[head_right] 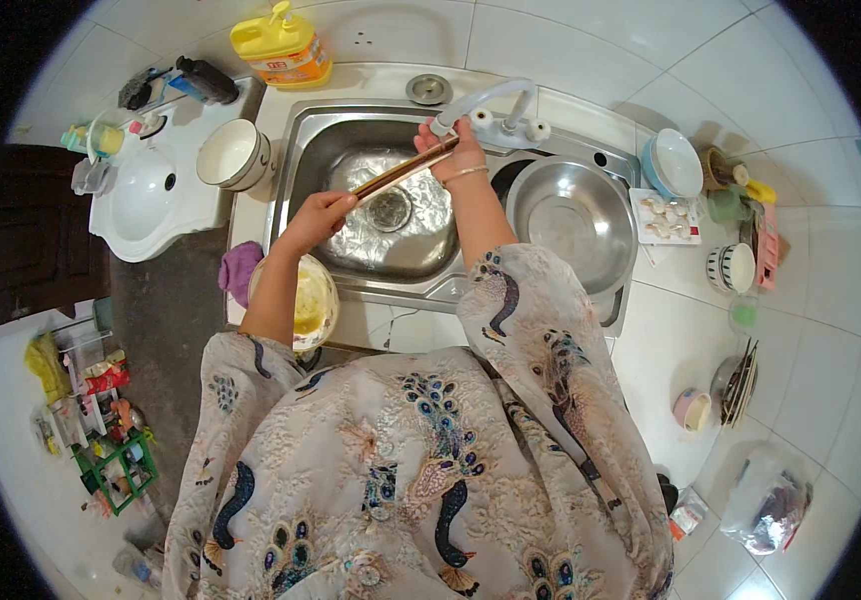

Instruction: The person washes a white bowl, a pair of chopsticks, and a patterned plate in a double-basin stainless steel sink. They use a sponge to scrub the items and rinse them under running water, placing the cleaned items into the adjacent basin.

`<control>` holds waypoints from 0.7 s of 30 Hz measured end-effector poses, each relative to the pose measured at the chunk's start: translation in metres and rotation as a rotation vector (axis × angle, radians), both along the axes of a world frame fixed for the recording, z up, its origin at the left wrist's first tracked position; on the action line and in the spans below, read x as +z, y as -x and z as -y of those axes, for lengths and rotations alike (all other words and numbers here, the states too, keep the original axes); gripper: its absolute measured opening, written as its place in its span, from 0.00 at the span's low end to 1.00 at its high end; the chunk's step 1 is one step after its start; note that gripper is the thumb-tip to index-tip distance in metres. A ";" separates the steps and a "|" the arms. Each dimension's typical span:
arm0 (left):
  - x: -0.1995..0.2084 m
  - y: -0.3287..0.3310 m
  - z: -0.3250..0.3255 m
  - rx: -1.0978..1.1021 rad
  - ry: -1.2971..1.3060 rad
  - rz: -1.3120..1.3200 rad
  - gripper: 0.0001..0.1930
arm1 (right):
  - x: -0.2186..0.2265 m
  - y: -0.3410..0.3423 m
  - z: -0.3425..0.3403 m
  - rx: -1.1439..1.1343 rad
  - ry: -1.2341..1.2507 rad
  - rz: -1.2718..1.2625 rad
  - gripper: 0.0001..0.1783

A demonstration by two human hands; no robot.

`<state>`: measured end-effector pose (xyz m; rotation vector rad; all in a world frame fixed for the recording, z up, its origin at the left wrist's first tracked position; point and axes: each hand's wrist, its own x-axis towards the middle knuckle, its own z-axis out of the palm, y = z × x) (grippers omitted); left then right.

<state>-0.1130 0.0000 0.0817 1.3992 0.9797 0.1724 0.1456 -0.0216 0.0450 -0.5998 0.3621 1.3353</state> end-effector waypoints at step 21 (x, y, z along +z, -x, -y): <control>0.005 -0.030 0.028 -0.013 0.637 0.213 0.13 | -0.010 0.000 0.018 0.189 -0.290 0.140 0.14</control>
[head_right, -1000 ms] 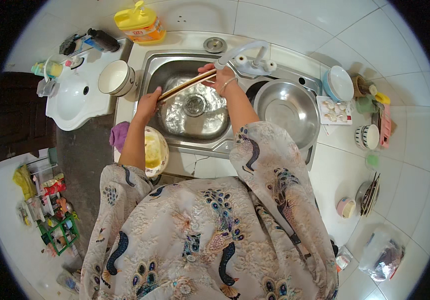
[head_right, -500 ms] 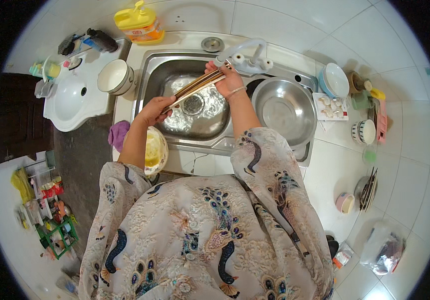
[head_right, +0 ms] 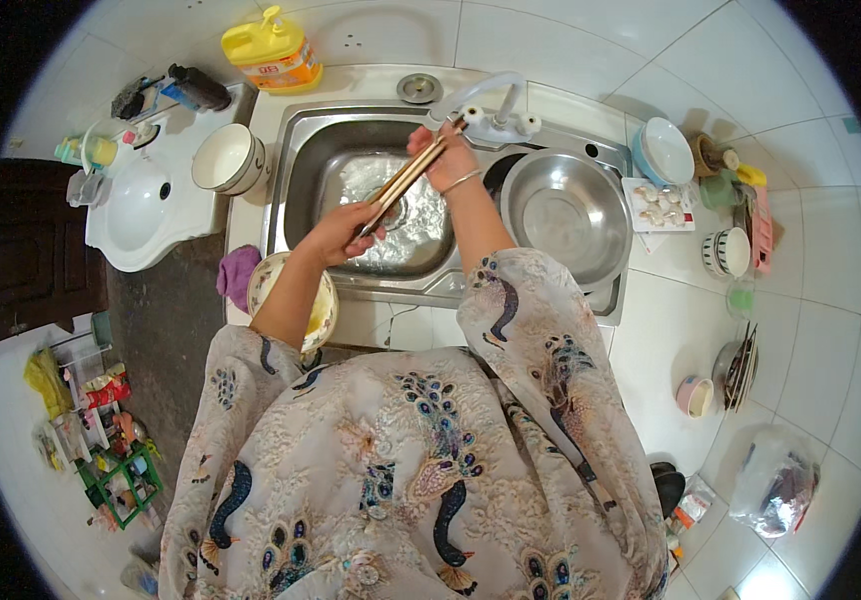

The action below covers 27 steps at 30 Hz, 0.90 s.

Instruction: The person washes a white bowl, a pair of chopsticks, and a patterned plate in a double-basin stainless steel sink. They use a sponge to scrub the items and rinse them under running water, placing the cleaned items into the adjacent basin.

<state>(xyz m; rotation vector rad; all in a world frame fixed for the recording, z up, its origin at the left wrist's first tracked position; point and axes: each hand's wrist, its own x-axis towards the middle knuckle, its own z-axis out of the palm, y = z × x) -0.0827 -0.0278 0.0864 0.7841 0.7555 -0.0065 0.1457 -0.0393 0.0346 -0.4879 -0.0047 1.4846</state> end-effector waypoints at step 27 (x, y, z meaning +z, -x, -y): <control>0.011 -0.011 -0.007 -0.284 -0.937 -0.206 0.17 | 0.052 -0.037 0.040 0.204 0.458 0.713 0.19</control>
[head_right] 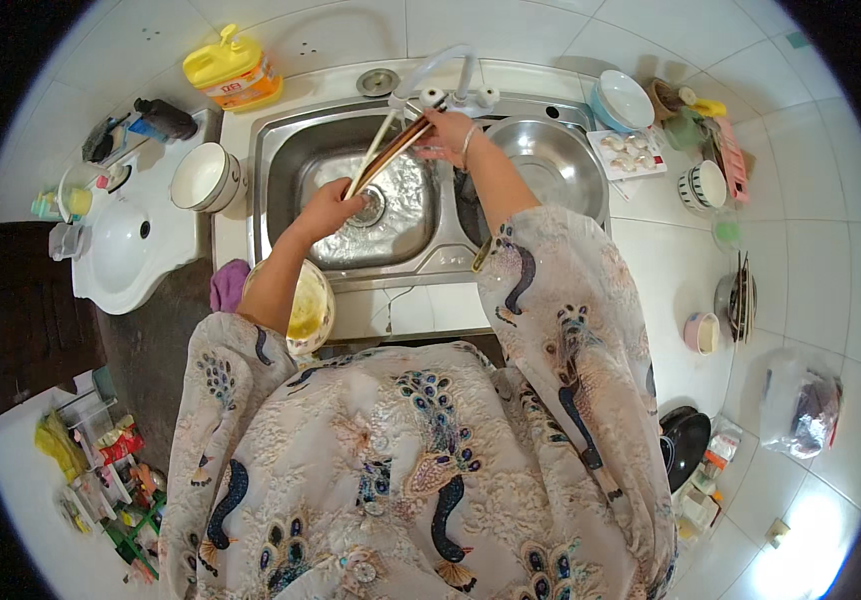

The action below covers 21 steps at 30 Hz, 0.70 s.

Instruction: The person washes a white bowl, a pair of chopsticks, and a patterned plate in a double-basin stainless steel sink. They use a sponge to scrub the items and rinse them under running water, placing the cleaned items into the adjacent basin.

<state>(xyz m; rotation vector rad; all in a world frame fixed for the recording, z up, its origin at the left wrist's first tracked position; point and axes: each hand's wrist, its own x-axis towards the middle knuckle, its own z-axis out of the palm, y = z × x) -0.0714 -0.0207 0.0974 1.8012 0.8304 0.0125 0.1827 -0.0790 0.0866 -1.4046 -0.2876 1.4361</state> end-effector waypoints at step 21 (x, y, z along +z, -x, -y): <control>-0.020 0.033 0.008 -0.006 -0.203 -0.187 0.13 | -0.179 -0.003 0.022 1.044 0.807 1.495 0.16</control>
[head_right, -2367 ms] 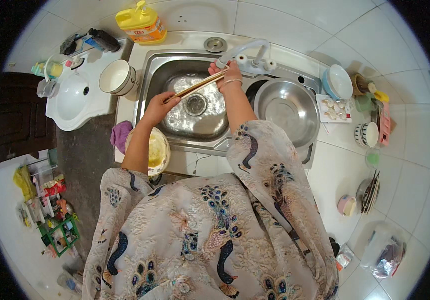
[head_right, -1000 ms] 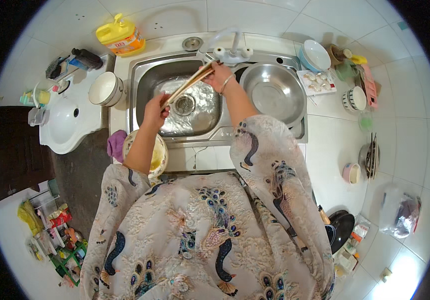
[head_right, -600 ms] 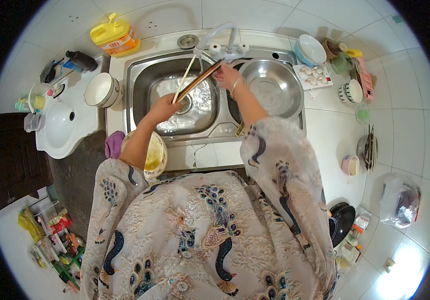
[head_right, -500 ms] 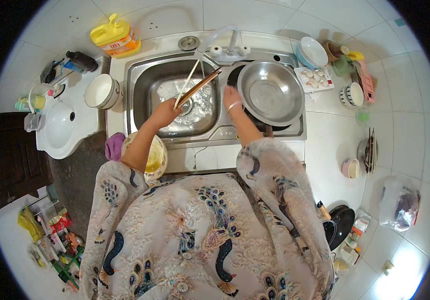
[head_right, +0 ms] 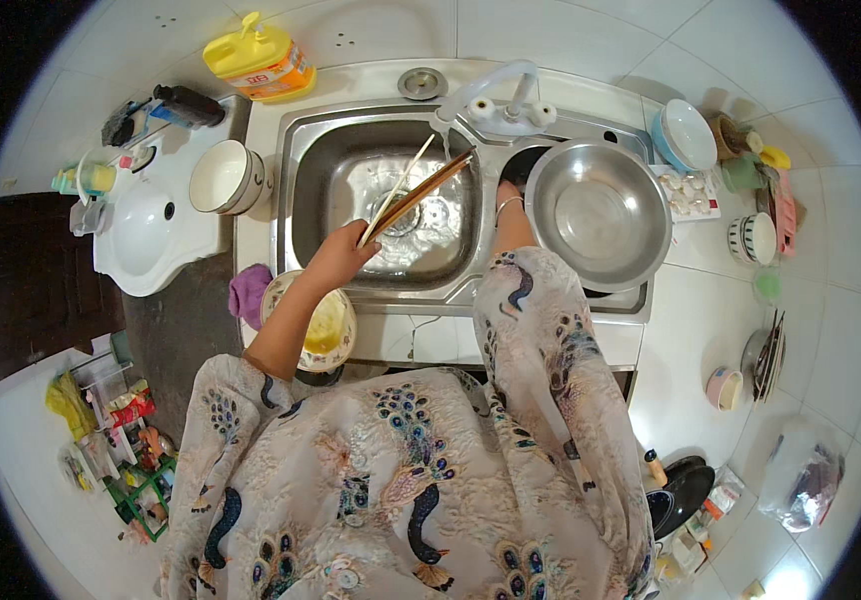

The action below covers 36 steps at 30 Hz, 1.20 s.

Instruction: The person washes a white bowl, a pair of chopsticks, and a patterned plate in a double-basin stainless steel sink. They use a sponge to scrub the items and rinse them under running water, placing the cleaned items into the adjacent basin.

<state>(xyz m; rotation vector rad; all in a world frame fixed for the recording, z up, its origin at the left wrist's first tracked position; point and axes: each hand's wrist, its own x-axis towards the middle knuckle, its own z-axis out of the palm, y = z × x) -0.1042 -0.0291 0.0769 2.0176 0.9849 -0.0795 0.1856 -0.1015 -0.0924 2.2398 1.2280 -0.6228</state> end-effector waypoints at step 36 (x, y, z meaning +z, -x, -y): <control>-0.036 -0.008 -0.007 0.369 0.335 0.254 0.15 | 0.137 0.073 0.155 -0.481 -0.702 -0.229 0.15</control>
